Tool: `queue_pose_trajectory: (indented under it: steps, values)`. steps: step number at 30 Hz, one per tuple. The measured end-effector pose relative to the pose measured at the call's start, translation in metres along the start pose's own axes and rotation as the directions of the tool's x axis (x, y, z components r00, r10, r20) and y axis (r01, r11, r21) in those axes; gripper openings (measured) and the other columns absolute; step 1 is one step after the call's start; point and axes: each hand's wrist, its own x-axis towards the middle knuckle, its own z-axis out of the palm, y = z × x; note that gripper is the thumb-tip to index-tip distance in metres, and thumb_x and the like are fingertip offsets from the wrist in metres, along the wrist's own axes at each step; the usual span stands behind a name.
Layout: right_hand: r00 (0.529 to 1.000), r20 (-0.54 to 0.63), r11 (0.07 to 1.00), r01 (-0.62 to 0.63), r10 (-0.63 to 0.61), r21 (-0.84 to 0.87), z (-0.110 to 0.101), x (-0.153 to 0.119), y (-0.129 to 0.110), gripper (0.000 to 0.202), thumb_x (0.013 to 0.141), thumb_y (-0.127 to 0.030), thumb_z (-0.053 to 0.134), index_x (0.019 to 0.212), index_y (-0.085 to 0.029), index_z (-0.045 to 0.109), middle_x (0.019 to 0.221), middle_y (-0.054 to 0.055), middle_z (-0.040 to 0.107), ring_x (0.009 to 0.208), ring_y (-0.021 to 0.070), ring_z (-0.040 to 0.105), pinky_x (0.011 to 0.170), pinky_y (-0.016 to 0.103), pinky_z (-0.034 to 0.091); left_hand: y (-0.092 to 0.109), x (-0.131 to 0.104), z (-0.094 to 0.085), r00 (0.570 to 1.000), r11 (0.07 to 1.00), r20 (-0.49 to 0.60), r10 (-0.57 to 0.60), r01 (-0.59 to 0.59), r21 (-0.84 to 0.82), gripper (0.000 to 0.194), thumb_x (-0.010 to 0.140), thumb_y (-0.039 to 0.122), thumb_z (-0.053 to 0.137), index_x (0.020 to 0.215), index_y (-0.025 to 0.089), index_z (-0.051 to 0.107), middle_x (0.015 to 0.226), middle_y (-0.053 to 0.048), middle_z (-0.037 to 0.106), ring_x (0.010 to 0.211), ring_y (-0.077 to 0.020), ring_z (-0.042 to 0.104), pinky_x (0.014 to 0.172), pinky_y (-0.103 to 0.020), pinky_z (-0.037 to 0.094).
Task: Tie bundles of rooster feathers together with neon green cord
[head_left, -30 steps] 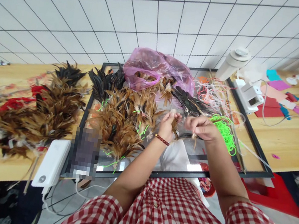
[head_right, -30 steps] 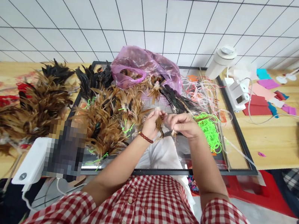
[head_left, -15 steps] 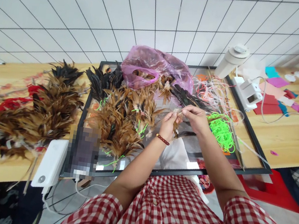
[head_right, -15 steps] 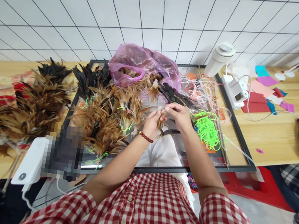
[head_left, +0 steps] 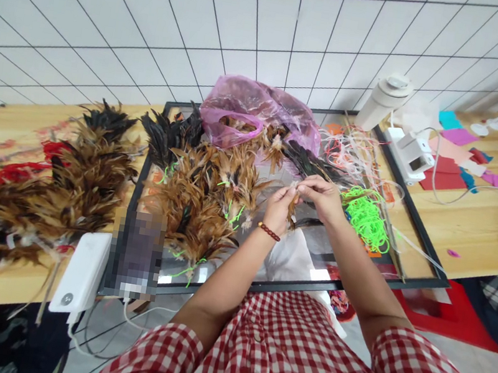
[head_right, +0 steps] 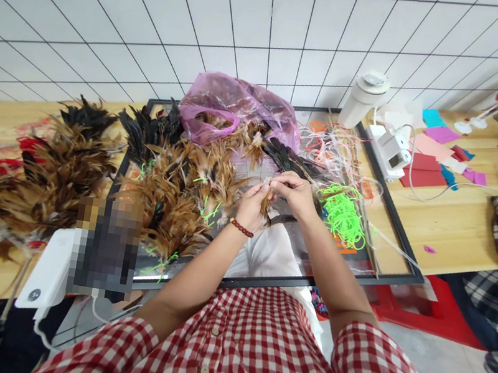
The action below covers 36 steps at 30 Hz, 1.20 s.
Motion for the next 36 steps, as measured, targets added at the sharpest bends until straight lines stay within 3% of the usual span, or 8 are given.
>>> queue_pose_trajectory:
  steps: [3, 8, 14, 20, 26, 29, 33, 36]
  values:
    - [0.999, -0.04, 1.0, -0.003, 0.003, -0.001, -0.002, 0.0, 0.004, 0.037, 0.055, -0.052, 0.097, 0.073, -0.024, 0.079, 0.081, 0.001, 0.064, 0.063, 0.0126, 0.06, 0.053, 0.03, 0.055, 0.0, 0.0, 0.001, 1.0, 1.0, -0.016, 0.008, -0.008, 0.014, 0.029, 0.086, 0.028, 0.08, 0.066, 0.016, 0.064, 0.056, 0.005, 0.054, 0.058, -0.0079, 0.055, 0.069, -0.023, 0.046]
    - [0.991, -0.024, 0.99, -0.131, 0.132, 0.048, -0.012, 0.004, 0.008, 0.05, 0.053, -0.053, 0.097, 0.089, -0.022, 0.08, 0.077, -0.001, 0.07, 0.064, 0.0102, 0.058, 0.061, 0.026, 0.051, 0.003, -0.003, 0.004, 1.0, 1.0, -0.007, -0.014, 0.014, -0.014, 0.034, 0.088, 0.026, 0.079, 0.062, 0.016, 0.059, 0.056, 0.005, 0.051, 0.058, -0.0068, 0.054, 0.069, -0.022, 0.043]
    - [0.946, 0.206, 0.951, -0.28, 0.25, 0.131, -0.013, -0.001, 0.001, 0.057, 0.057, -0.054, 0.097, 0.101, -0.021, 0.082, 0.072, -0.001, 0.072, 0.062, 0.0112, 0.062, 0.062, 0.027, 0.052, 0.0, -0.002, 0.001, 0.999, 0.997, 0.042, 0.033, -0.035, 0.063, 0.032, 0.087, 0.022, 0.078, 0.06, 0.016, 0.063, 0.057, 0.003, 0.057, 0.059, -0.0078, 0.053, 0.068, -0.023, 0.042]
    - [0.956, 0.245, 0.974, -0.192, 0.159, 0.117, -0.015, 0.0, 0.002, 0.042, 0.06, -0.053, 0.097, 0.073, -0.017, 0.078, 0.063, 0.001, 0.068, 0.053, 0.0096, 0.058, 0.051, 0.024, 0.049, -0.004, -0.001, -0.004, 0.993, 0.987, 0.115, 0.003, -0.021, 0.157, 0.03, 0.076, 0.031, 0.088, 0.064, 0.014, 0.067, 0.06, 0.001, 0.063, 0.059, -0.0068, 0.056, 0.065, -0.022, 0.043]
    - [0.983, 0.129, 0.984, -0.147, 0.133, 0.103, -0.011, -0.003, 0.001, 0.044, 0.06, -0.055, 0.096, 0.067, -0.019, 0.071, 0.058, -0.002, 0.061, 0.045, 0.0108, 0.057, 0.038, 0.023, 0.044, -0.003, -0.003, -0.003, 0.961, 0.995, 0.272, -0.047, 0.022, 0.095, 0.042, 0.073, 0.05, 0.088, 0.072, 0.016, 0.063, 0.064, 0.004, 0.058, 0.063, -0.0094, 0.061, 0.071, -0.025, 0.05]
    - [0.986, 0.102, 0.984, -0.142, 0.131, 0.107, -0.01, -0.001, 0.002, 0.045, 0.058, -0.056, 0.096, 0.066, -0.02, 0.071, 0.057, -0.002, 0.06, 0.047, 0.0116, 0.055, 0.041, 0.025, 0.046, -0.006, 0.001, -0.003, 0.969, 0.979, 0.247, 0.003, -0.053, 0.196, 0.039, 0.079, 0.048, 0.084, 0.072, 0.015, 0.064, 0.058, 0.005, 0.052, 0.057, -0.0077, 0.055, 0.064, -0.024, 0.045]
    - [0.99, -0.118, 0.982, -0.051, 0.073, 0.183, -0.027, 0.014, 0.007, 0.046, 0.052, -0.053, 0.098, 0.068, -0.02, 0.07, 0.063, -0.002, 0.064, 0.056, 0.0085, 0.052, 0.053, 0.023, 0.046, -0.012, 0.011, -0.008, 0.974, 0.957, 0.225, 0.013, -0.077, 0.28, 0.039, 0.084, 0.048, 0.079, 0.071, 0.015, 0.065, 0.053, 0.006, 0.047, 0.053, -0.0076, 0.05, 0.062, -0.024, 0.042]
    - [0.968, -0.24, 0.954, 0.006, 0.069, 0.301, -0.046, 0.026, 0.009, 0.05, 0.049, -0.054, 0.098, 0.067, -0.021, 0.064, 0.062, -0.005, 0.058, 0.055, 0.0074, 0.046, 0.054, 0.023, 0.043, -0.008, 0.019, -0.014, 0.987, 0.95, 0.1, 0.128, -0.151, 0.273, 0.035, 0.083, 0.048, 0.08, 0.078, 0.016, 0.067, 0.062, 0.003, 0.057, 0.06, -0.0095, 0.057, 0.069, -0.026, 0.049]
